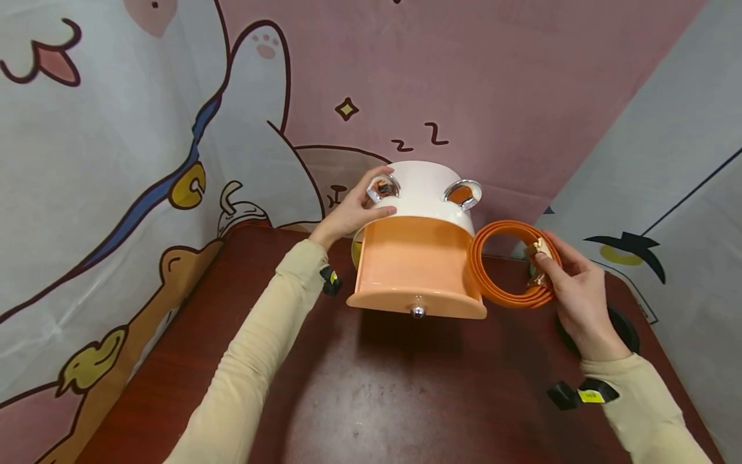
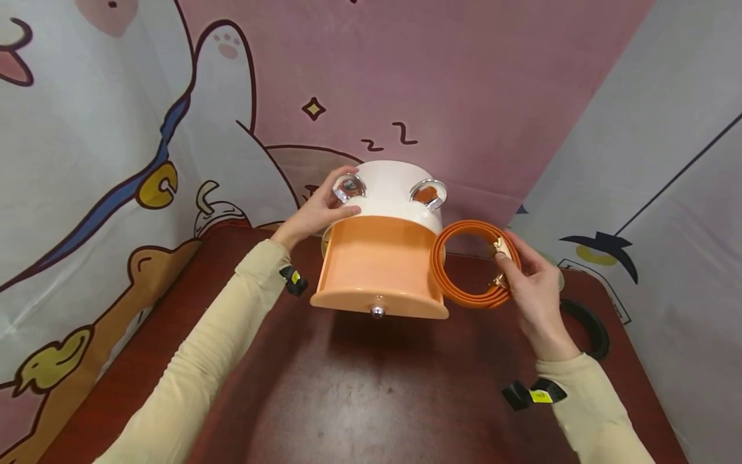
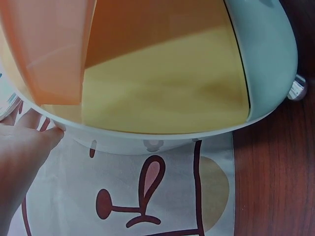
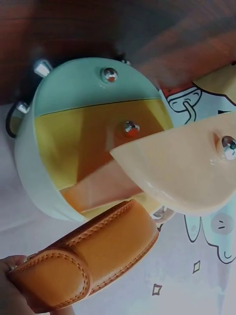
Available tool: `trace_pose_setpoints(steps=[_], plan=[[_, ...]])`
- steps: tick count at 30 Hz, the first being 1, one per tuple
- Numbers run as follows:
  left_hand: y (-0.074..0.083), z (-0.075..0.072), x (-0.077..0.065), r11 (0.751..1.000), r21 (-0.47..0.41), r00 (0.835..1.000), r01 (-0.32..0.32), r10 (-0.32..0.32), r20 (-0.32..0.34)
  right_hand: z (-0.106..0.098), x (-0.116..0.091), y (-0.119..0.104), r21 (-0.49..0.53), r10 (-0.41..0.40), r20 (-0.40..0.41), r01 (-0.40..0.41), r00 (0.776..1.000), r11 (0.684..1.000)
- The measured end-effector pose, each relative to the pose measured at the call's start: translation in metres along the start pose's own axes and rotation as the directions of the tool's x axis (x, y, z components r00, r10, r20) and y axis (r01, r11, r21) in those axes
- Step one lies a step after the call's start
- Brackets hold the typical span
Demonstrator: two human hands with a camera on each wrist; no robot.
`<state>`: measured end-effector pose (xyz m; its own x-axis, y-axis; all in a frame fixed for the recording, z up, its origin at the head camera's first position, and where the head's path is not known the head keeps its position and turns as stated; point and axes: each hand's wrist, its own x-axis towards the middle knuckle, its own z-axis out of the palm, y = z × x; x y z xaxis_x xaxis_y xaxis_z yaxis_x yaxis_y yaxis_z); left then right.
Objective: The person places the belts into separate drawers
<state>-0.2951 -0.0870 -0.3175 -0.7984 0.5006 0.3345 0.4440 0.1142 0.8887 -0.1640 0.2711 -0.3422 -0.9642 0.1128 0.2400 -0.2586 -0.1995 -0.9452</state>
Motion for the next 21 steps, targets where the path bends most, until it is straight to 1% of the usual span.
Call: trace_pose_setpoints(steps=[6, 10, 14, 18, 21], plan=[[0.0, 0.0, -0.001, 1.0, 0.011, 1.0, -0.004, 0.004, -0.003, 0.009, 0.004, -0.003, 0.001, 0.003, 0.024, -0.003, 1.0, 1.0], [0.002, 0.0, -0.001, 1.0, 0.029, 1.0, -0.01, 0.01, 0.0, 0.015, 0.005, -0.003, -0.012, -0.004, 0.035, 0.004, 0.999, 1.0], [0.003, 0.001, -0.001, 0.999, 0.034, 1.0, -0.01, 0.01, 0.0, 0.021, 0.007, -0.002, -0.003, -0.004, 0.04, 0.004, 0.999, 1.0], [0.003, 0.001, -0.002, 1.0, 0.026, 1.0, -0.007, 0.007, -0.002, 0.027, 0.009, -0.002, -0.019, 0.012, 0.055, -0.011, 0.998, 1.0], [0.003, 0.001, -0.002, 1.0, 0.01, 1.0, -0.018, 0.018, -0.003, 0.032, 0.01, -0.002, -0.035, 0.025, 0.075, -0.023, 0.997, 0.999]])
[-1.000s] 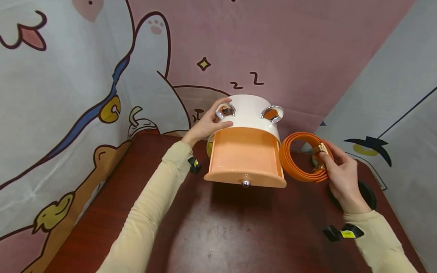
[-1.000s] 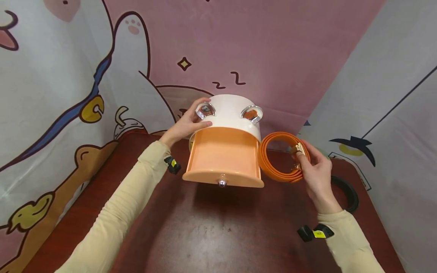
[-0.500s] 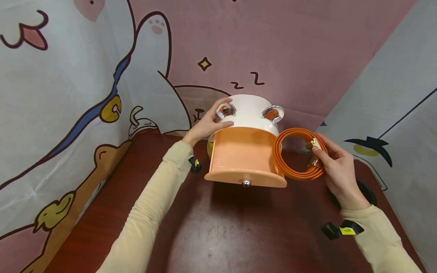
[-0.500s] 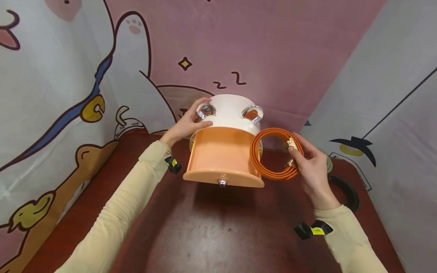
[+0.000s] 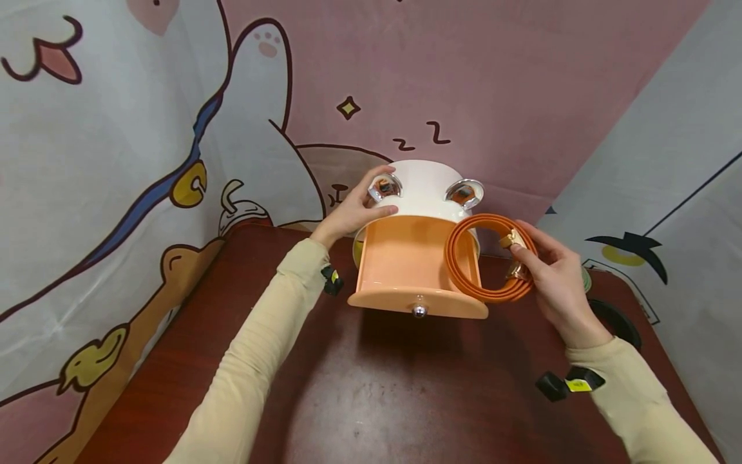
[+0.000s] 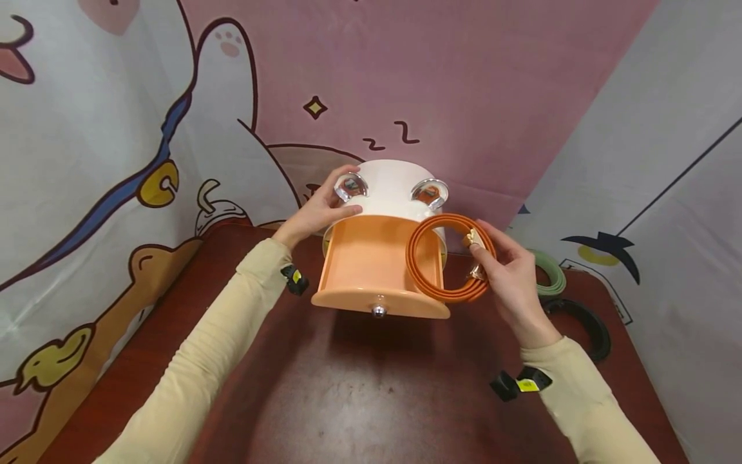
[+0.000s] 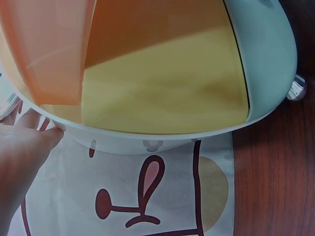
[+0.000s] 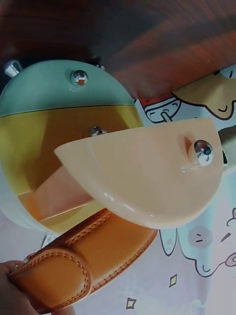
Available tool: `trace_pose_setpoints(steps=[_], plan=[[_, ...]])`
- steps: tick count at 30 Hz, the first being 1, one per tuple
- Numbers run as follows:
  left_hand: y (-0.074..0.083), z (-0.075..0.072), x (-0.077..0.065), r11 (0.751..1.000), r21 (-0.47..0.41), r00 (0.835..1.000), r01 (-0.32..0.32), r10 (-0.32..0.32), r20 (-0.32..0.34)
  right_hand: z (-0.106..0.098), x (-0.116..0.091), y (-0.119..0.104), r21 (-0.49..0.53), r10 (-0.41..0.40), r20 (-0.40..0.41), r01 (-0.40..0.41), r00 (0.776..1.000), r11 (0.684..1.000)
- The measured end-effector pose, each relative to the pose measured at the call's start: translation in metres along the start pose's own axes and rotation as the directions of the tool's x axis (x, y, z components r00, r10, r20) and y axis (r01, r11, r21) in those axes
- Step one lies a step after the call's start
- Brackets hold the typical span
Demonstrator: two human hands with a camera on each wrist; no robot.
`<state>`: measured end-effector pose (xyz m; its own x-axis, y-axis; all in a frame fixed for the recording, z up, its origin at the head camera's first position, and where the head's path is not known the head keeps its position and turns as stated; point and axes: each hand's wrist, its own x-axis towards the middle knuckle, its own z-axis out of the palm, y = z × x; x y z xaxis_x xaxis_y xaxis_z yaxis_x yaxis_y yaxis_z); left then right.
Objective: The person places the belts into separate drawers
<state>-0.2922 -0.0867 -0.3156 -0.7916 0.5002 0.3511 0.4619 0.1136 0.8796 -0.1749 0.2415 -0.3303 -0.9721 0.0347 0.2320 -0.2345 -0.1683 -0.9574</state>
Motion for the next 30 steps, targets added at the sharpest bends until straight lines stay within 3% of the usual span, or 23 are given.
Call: trace_pose_setpoints(steps=[15, 23, 30], plan=[[-0.001, 0.001, 0.001, 0.998, -0.062, 1.0, -0.023, 0.023, 0.003, 0.028, 0.009, -0.014, -0.056, 0.021, 0.039, -0.019, 0.999, 0.998], [-0.002, 0.0, 0.001, 0.999, -0.045, 1.0, -0.023, 0.023, 0.0, 0.042, 0.017, -0.013, -0.092, 0.162, 0.094, -0.153, 0.982, 0.984], [-0.003, 0.001, 0.001, 0.999, -0.05, 1.0, -0.01, 0.011, 0.004, 0.045, 0.024, -0.01, -0.148, 0.339, 0.105, -0.323, 0.935, 0.935]])
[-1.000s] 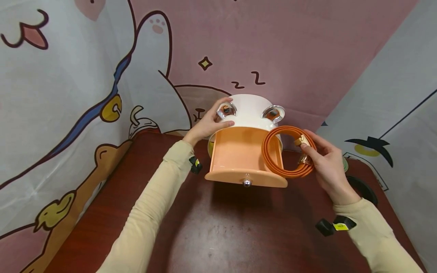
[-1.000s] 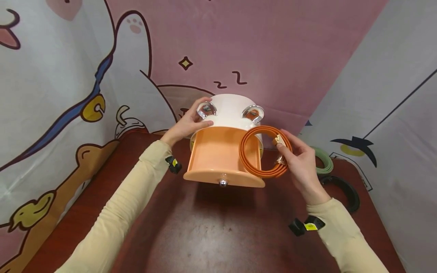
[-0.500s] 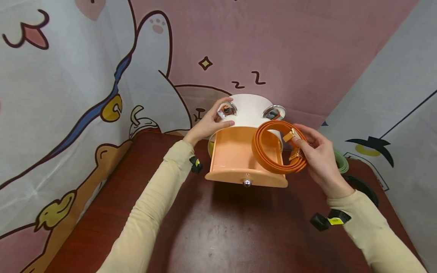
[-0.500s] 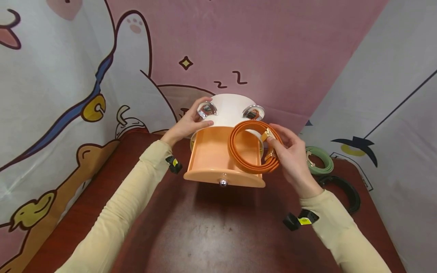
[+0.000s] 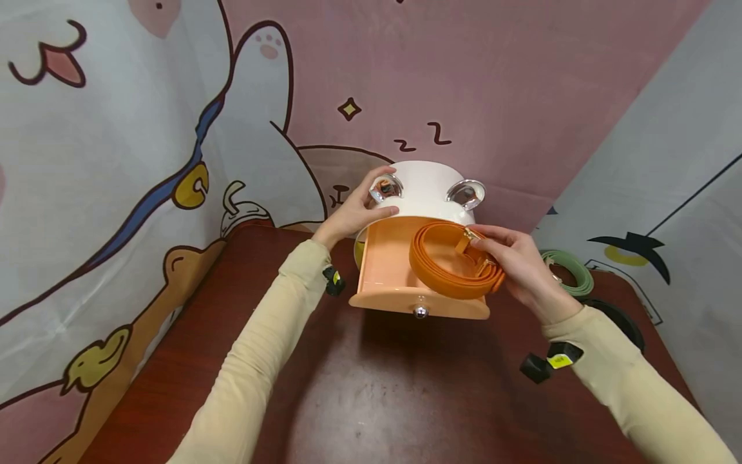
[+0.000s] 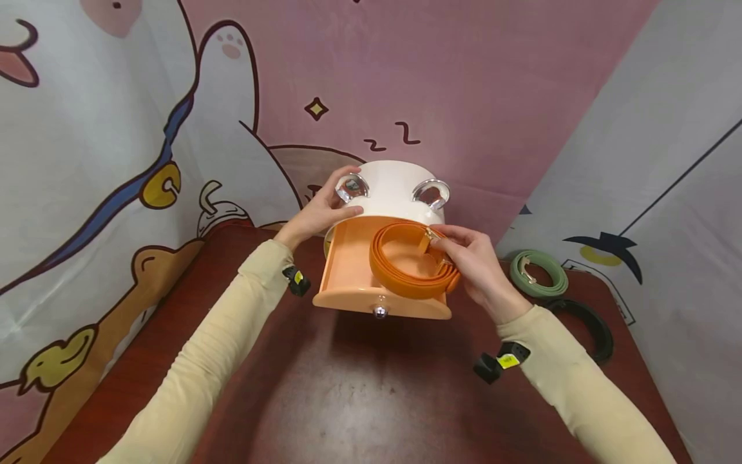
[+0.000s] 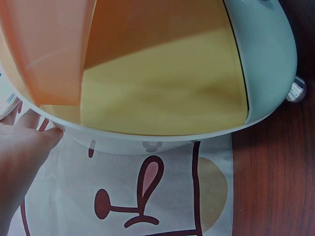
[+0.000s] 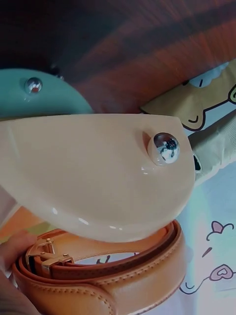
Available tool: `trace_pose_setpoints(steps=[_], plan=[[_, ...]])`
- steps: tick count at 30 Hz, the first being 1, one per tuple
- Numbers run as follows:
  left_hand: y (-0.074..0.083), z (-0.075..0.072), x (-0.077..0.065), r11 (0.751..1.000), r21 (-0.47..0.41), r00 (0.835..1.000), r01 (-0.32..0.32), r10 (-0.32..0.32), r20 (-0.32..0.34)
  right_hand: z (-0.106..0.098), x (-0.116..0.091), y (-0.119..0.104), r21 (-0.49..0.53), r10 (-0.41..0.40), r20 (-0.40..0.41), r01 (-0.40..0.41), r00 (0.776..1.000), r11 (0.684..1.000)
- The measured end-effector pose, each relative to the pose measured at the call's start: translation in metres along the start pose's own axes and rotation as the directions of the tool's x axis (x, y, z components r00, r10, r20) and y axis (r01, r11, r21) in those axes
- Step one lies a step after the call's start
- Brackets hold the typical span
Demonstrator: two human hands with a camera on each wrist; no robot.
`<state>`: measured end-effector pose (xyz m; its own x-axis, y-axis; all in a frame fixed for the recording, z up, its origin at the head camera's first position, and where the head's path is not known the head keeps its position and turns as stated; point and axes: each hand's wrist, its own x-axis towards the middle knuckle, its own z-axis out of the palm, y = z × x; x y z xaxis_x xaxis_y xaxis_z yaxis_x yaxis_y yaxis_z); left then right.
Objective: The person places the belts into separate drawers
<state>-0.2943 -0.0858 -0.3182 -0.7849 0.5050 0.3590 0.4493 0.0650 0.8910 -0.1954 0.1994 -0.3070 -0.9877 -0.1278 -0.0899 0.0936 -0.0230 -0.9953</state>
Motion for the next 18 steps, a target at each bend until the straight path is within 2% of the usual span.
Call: trace_pose_setpoints(steps=[3, 9, 18], plan=[[-0.001, 0.0, 0.0, 1.0, -0.015, 1.0, -0.007, 0.007, 0.001, 0.001, 0.004, 0.0, -0.012, 0.06, -0.006, -0.06, 0.998, 0.998], [-0.002, 0.0, 0.0, 1.0, -0.024, 1.0, -0.01, 0.01, 0.0, 0.008, 0.01, 0.002, -0.051, 0.108, -0.022, -0.109, 0.994, 0.993], [-0.005, 0.0, 0.001, 1.0, -0.027, 1.0, -0.015, 0.015, 0.006, 0.027, 0.018, 0.01, -0.074, 0.071, -0.07, -0.076, 0.995, 0.994]])
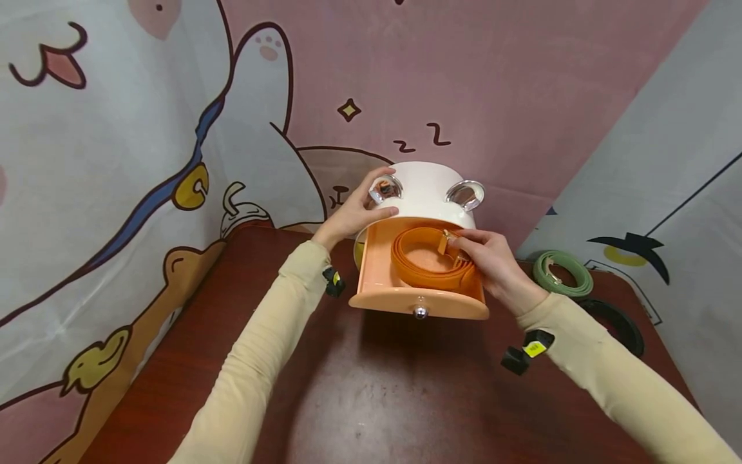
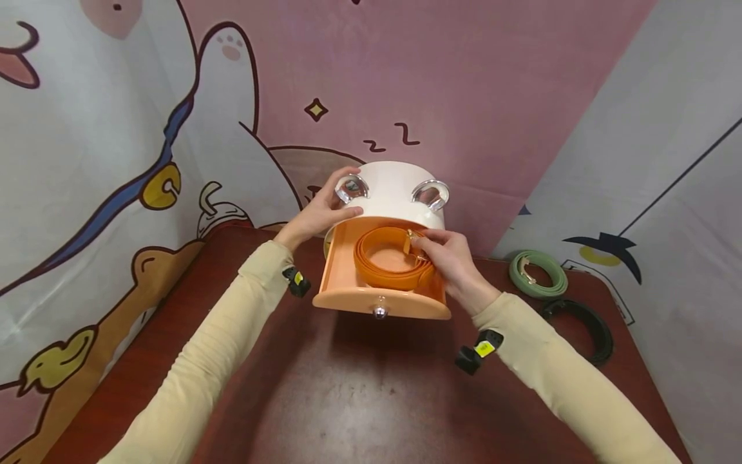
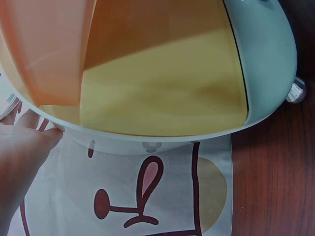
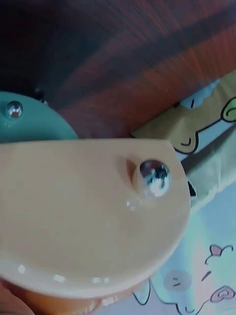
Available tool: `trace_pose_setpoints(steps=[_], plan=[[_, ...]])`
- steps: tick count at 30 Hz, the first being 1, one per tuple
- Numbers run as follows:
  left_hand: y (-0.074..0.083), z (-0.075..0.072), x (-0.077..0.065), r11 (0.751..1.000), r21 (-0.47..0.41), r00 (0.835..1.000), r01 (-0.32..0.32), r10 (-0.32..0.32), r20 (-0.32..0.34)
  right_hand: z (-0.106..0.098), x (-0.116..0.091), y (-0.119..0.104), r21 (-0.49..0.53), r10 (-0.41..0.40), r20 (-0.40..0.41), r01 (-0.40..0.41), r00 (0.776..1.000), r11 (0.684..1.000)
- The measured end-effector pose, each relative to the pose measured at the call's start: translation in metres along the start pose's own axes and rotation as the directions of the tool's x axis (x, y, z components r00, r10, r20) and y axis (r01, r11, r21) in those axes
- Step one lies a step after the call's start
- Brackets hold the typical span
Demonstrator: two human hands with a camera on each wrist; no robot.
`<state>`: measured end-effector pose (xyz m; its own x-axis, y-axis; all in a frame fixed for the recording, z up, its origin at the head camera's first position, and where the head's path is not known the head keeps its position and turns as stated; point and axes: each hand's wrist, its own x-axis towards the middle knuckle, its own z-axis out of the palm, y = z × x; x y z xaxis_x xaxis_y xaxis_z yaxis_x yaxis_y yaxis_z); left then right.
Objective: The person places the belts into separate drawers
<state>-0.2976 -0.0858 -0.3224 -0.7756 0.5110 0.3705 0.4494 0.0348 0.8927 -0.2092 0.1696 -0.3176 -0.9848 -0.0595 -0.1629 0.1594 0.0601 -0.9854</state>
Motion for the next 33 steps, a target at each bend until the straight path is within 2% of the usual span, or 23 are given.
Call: trace_pose_setpoints(steps=[6, 15, 20, 24, 29, 31, 33], plan=[[0.001, 0.001, 0.001, 1.0, -0.017, 1.0, -0.008, 0.008, 0.003, 0.01, 0.006, 0.007, 0.001, -0.047, -0.015, 0.047, 0.999, 0.999], [0.003, 0.004, 0.002, 1.0, -0.028, 1.0, 0.002, -0.002, 0.0, 0.018, 0.017, 0.015, -0.098, -0.083, 0.043, 0.086, 0.996, 0.991], [0.003, 0.004, 0.002, 0.999, -0.034, 1.0, 0.005, -0.005, -0.003, 0.02, 0.019, 0.016, -0.109, -0.112, 0.066, 0.119, 0.992, 0.987], [0.001, 0.003, 0.003, 0.999, -0.031, 1.0, 0.008, -0.008, -0.005, 0.019, 0.015, 0.015, -0.093, -0.134, 0.092, 0.143, 0.987, 0.985], [-0.017, 0.001, 0.007, 1.0, -0.023, 1.0, -0.002, 0.002, -0.017, 0.012, 0.004, 0.013, -0.115, -0.151, 0.117, 0.165, 0.982, 0.98], [-0.017, 0.001, 0.006, 1.0, -0.031, 1.0, -0.006, 0.005, -0.015, 0.008, -0.001, 0.011, -0.133, -0.178, 0.13, 0.195, 0.975, 0.972], [-0.009, 0.001, 0.004, 0.999, -0.041, 1.0, 0.003, -0.004, -0.01, 0.004, -0.008, 0.009, -0.142, -0.214, 0.15, 0.235, 0.965, 0.962]])
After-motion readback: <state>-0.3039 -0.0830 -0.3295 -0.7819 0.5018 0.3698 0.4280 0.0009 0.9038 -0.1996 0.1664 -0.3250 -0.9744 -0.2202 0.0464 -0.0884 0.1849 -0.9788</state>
